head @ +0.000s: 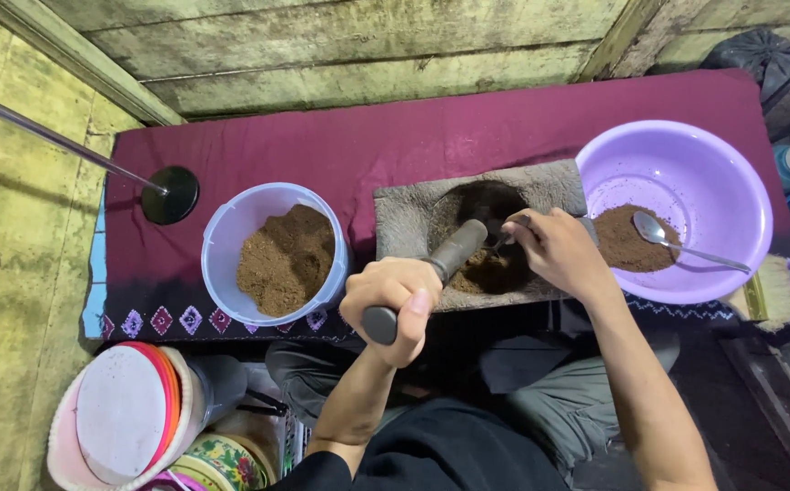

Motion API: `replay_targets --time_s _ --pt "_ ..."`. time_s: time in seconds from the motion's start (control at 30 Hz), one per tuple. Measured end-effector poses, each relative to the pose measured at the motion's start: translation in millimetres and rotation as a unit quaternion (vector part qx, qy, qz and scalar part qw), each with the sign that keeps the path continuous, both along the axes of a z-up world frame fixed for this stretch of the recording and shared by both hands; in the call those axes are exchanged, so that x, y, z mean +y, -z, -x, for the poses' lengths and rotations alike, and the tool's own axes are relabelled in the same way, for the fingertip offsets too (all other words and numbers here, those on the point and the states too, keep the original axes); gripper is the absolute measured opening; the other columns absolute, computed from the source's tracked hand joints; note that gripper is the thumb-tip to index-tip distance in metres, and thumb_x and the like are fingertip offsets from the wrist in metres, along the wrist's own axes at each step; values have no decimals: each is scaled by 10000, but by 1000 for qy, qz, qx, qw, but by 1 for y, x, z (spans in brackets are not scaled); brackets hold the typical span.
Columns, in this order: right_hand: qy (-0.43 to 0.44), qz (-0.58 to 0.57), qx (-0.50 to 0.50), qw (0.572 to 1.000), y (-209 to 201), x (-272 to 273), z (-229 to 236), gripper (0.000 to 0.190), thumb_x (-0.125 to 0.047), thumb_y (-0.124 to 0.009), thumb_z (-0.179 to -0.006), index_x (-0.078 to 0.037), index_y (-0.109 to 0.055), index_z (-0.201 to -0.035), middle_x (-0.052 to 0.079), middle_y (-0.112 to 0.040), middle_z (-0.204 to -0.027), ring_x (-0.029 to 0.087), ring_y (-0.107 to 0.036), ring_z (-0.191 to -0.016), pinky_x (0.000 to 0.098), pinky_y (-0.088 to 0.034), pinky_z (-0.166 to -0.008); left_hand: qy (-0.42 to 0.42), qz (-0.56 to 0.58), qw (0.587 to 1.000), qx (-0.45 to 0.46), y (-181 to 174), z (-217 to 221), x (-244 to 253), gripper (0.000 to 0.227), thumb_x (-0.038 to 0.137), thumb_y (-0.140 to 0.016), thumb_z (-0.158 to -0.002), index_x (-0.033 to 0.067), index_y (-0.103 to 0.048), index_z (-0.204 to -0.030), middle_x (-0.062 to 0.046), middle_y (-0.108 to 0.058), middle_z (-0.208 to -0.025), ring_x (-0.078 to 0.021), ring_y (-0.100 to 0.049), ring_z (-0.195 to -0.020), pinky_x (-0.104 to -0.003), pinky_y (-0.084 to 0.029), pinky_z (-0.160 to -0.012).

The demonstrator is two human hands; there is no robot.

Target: Grinding a brown substance in a stone mortar using a pestle and a spoon

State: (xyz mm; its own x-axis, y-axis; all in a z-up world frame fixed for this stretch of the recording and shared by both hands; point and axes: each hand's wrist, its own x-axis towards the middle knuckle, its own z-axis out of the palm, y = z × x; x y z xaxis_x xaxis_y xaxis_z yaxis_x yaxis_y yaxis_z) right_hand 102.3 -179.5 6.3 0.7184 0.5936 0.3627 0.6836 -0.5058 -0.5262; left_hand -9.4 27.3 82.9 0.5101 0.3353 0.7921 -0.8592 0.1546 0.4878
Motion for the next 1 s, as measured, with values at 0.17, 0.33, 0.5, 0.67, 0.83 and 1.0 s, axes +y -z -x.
replay_targets --time_s 0.17,0.33,0.5,0.67,0.83,1.0 --pt "26 -69 -144 987 5 -3 -2 81 -132 -685 -1037 -164 -752 -1069 -35 -745 -865 223 -656 -705 299 -455 -682 38 -20 995 84 88 -15 -1 401 -29 -692 -875 99 -503 -544 -53 -533 -482 -167 -430 -412 -289 -418 -413" --pt "10 -9 -162 987 12 -3 -3 110 -114 -694 -992 -147 -751 -1080 -3 -715 -771 227 -658 -714 326 -431 -693 12 -23 995 94 74 -17 -6 435 -26 -668 -882 104 -444 -533 -42 -475 -444 -146 -399 -386 -252 -396 -410" --pt "22 64 -105 992 19 -7 -4 30 -186 -717 -966 -175 -741 -981 -11 -598 -571 218 -630 -651 341 -413 -743 -63 -65 991 99 9 6 -3 381 12 -710 -866 90 -498 -560 -57 -533 -490 -198 -489 -411 -282 -488 -471" --pt "22 -76 -114 990 17 -7 -5 34 -129 -710 -1018 -148 -737 -1023 -17 -684 -747 211 -640 -661 306 -404 -703 14 -26 998 60 -20 25 5 392 -9 -665 -863 114 -466 -548 -35 -480 -461 -186 -412 -364 -288 -434 -397" --pt "42 -47 -171 983 8 -4 -8 69 -104 -706 -1019 -132 -745 -1068 -46 -652 -693 171 -606 -669 294 -409 -725 -19 -96 992 78 69 -6 -17 328 -1 -729 -825 82 -560 -557 -79 -583 -518 -254 -547 -427 -305 -467 -460" --pt "35 27 -171 984 9 -2 -3 102 -89 -670 -1010 -171 -721 -1042 -14 -589 -594 196 -596 -628 309 -404 -715 12 -97 993 70 72 -15 -35 373 4 -679 -828 148 -537 -515 -19 -523 -465 -211 -443 -358 -301 -414 -408"
